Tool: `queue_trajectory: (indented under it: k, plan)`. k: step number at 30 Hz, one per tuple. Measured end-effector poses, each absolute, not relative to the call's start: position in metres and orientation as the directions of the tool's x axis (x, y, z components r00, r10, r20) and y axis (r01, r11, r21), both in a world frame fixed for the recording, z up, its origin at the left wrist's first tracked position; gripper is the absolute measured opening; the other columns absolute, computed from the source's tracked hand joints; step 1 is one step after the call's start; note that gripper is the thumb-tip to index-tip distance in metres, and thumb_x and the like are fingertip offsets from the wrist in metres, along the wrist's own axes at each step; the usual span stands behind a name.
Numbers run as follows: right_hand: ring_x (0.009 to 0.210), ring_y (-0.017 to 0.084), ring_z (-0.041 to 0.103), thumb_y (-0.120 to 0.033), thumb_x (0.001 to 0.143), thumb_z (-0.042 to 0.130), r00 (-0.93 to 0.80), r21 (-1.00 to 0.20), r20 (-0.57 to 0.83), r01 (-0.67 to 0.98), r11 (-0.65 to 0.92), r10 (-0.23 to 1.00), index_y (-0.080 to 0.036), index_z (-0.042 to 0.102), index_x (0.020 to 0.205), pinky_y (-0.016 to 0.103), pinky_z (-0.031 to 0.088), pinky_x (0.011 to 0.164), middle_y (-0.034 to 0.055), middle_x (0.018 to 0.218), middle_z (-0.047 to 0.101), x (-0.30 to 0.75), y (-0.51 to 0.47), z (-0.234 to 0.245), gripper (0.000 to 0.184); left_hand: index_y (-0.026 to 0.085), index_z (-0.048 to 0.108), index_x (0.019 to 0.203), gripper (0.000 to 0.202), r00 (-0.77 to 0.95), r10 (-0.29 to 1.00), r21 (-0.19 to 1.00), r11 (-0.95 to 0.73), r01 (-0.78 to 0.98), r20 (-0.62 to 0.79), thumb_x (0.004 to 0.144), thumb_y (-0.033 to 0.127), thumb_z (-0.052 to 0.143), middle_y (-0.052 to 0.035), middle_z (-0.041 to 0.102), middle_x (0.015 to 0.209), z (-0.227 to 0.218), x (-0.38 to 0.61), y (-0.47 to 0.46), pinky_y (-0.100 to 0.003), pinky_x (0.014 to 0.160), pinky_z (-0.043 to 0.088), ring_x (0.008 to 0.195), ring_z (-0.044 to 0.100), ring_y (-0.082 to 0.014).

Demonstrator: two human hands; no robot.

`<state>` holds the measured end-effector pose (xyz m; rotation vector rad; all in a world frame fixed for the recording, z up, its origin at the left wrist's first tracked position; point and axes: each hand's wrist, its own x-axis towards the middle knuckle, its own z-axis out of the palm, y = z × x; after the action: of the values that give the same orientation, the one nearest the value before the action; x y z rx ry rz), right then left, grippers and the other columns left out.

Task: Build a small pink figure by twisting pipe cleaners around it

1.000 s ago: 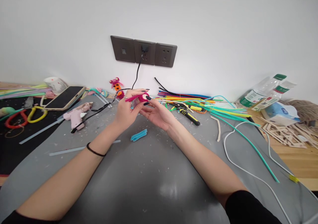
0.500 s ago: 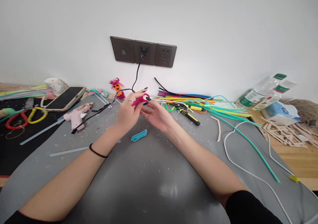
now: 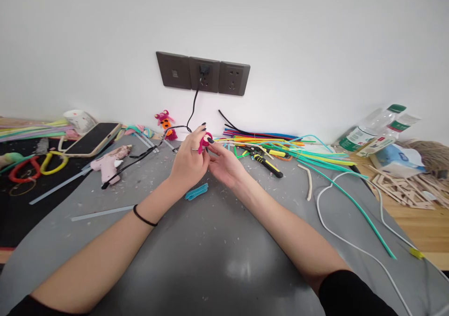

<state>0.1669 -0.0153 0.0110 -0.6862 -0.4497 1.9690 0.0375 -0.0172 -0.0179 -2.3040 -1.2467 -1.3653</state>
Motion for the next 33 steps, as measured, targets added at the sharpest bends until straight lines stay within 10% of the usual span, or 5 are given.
queue_trajectory:
  k: [17,33]
  plan:
    - [0.082,0.015,0.069,-0.019,0.077,0.078,-0.389,-0.671,-0.235,-0.598,-0.438,0.891,-0.022,0.061,0.075,0.031,0.057,0.09,-0.0008,0.079,0.069,0.182,0.004,0.005,0.017,0.019,0.048,0.146,0.055,0.363,0.66,0.429,-0.724,0.54,0.658,0.091,0.011,0.048,-0.0146,0.057,0.148,0.003,0.012,-0.013,-0.046,0.118,0.046,0.138,0.055,-0.027]
    - [0.081,0.015,0.07,-0.022,0.081,0.077,-0.549,-0.645,-0.224,-0.536,-0.545,0.805,-0.019,0.062,0.086,0.028,0.057,0.088,0.0017,0.084,0.071,0.179,-0.009,0.01,0.015,0.021,0.048,0.132,0.033,0.294,0.629,0.365,-0.703,0.61,0.719,0.1,0.02,0.042,-0.015,0.063,0.125,-0.012,0.019,-0.009,-0.043,0.098,0.057,0.113,0.067,-0.0257]
